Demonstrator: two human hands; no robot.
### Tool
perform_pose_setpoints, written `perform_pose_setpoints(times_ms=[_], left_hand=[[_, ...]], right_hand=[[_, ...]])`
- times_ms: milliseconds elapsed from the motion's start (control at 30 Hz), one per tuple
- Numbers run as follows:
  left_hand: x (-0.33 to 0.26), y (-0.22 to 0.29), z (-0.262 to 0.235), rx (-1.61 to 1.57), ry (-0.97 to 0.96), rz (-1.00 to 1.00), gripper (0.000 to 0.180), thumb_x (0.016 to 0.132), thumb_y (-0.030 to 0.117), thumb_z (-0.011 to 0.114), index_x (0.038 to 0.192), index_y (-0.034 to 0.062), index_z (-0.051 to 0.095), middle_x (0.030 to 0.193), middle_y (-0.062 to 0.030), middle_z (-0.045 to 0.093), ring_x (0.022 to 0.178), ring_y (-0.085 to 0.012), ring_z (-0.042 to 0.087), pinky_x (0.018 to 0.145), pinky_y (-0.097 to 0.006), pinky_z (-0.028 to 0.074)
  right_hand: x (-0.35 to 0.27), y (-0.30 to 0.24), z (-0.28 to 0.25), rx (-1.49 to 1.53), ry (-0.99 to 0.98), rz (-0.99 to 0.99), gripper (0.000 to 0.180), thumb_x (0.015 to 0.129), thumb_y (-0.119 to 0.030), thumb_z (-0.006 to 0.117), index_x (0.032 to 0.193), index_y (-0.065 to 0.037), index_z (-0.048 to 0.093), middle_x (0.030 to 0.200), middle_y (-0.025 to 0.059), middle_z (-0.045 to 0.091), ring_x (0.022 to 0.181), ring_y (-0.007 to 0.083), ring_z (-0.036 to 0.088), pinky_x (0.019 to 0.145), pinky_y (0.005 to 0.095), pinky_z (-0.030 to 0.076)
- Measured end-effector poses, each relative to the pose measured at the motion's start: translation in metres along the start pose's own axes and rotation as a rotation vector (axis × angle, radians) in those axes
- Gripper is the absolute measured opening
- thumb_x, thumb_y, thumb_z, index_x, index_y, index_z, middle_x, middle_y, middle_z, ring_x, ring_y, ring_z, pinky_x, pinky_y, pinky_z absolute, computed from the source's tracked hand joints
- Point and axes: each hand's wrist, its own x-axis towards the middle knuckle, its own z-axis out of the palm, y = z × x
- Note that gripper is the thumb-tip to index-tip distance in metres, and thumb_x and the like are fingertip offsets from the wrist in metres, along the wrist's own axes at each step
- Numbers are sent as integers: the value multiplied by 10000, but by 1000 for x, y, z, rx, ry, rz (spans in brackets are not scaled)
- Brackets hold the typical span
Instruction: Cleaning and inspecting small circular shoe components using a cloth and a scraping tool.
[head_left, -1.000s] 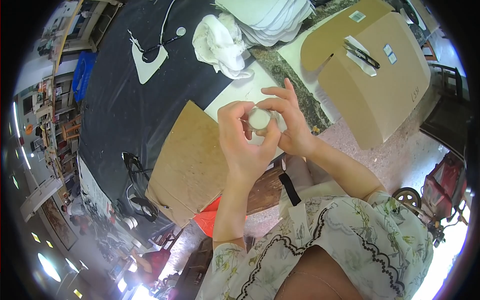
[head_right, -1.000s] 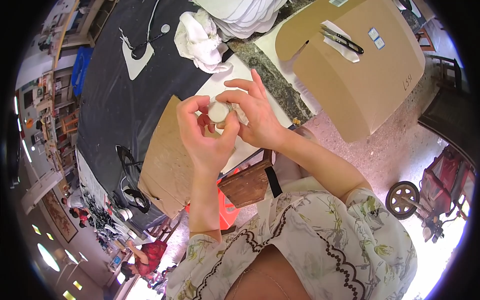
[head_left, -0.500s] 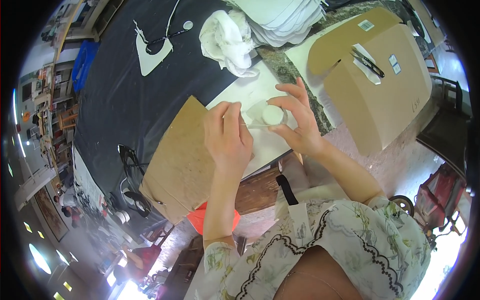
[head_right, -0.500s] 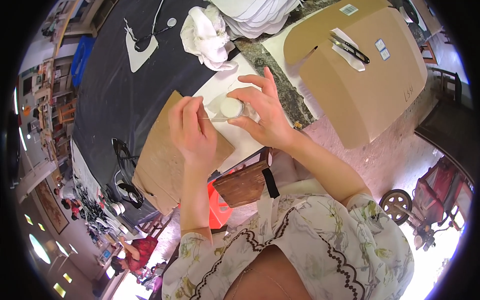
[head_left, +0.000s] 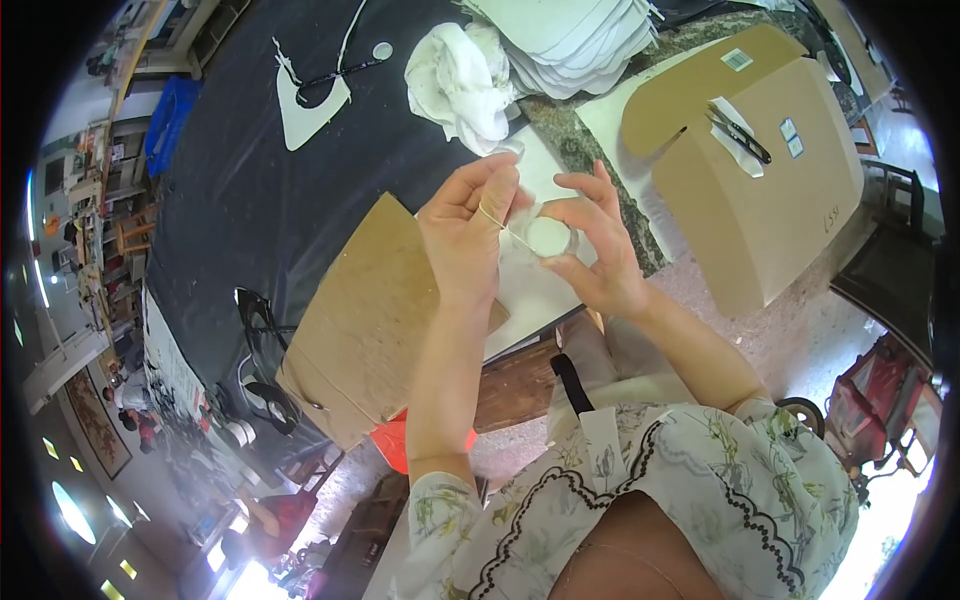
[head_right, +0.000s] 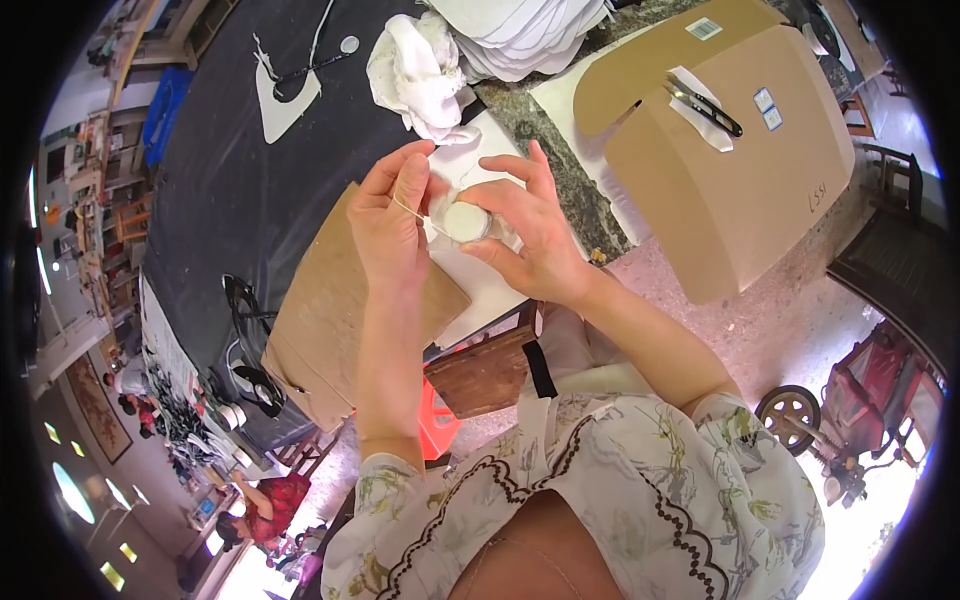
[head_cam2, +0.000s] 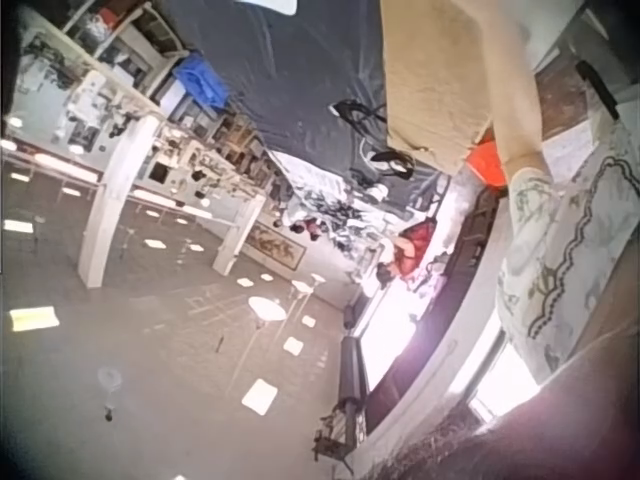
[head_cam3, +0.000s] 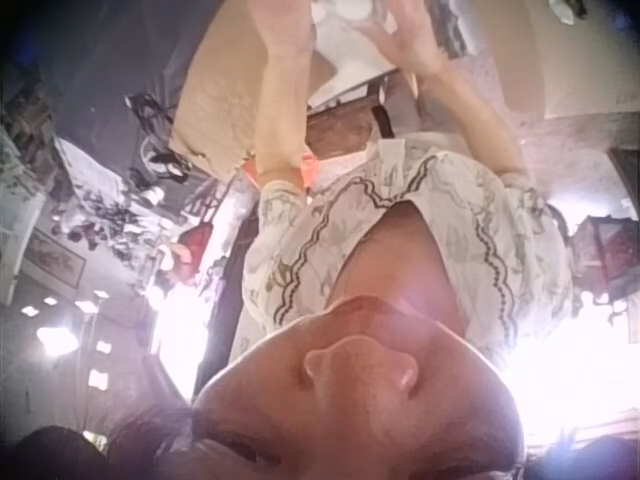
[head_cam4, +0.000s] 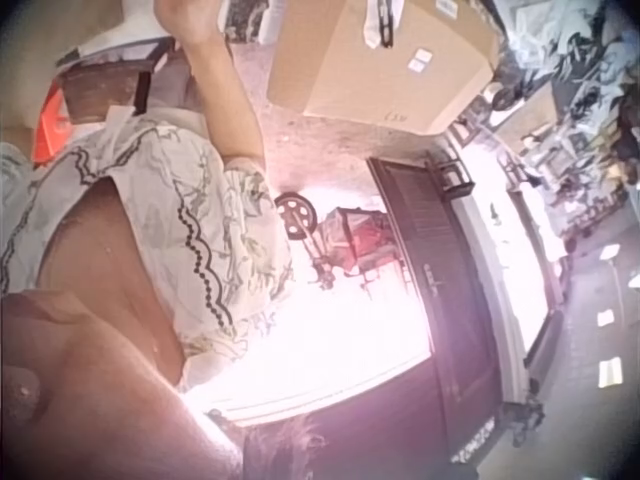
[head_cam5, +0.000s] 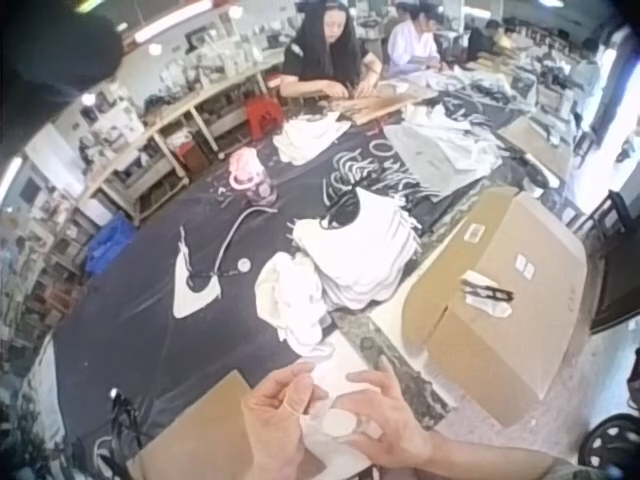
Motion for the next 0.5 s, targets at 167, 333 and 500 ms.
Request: perform_pose_setpoints(times_ms=[167,333,500], left_hand=[[-5,-7,8,-62,0,260,253,859,97,660,1083,-17,628,1100,-150,646,883,-147,622,848,-257,480],[-7,-23,-6,-299,-123,392,194,869,121,650,1022,3,635,952,-101,645,814,-174,618,908,-331,455],[-21,-28,-15,-447,-170,465,106,847,148,672,843,55,623,777,-61,584,705,-157,551,834,-348,440]], right_hand=[[-1,0,0,10,-13,17,401,745,-209,732,1088,-74,572,1056,35,606,1190,301,450,1080,580,108],[3,0,-1,3,9,27,389,753,-193,718,1088,-65,568,1063,42,594,1184,315,447,1077,583,117],[3,3,-1,46,26,51,378,759,-171,703,1096,-70,564,1052,42,589,1182,320,443,1075,585,124]])
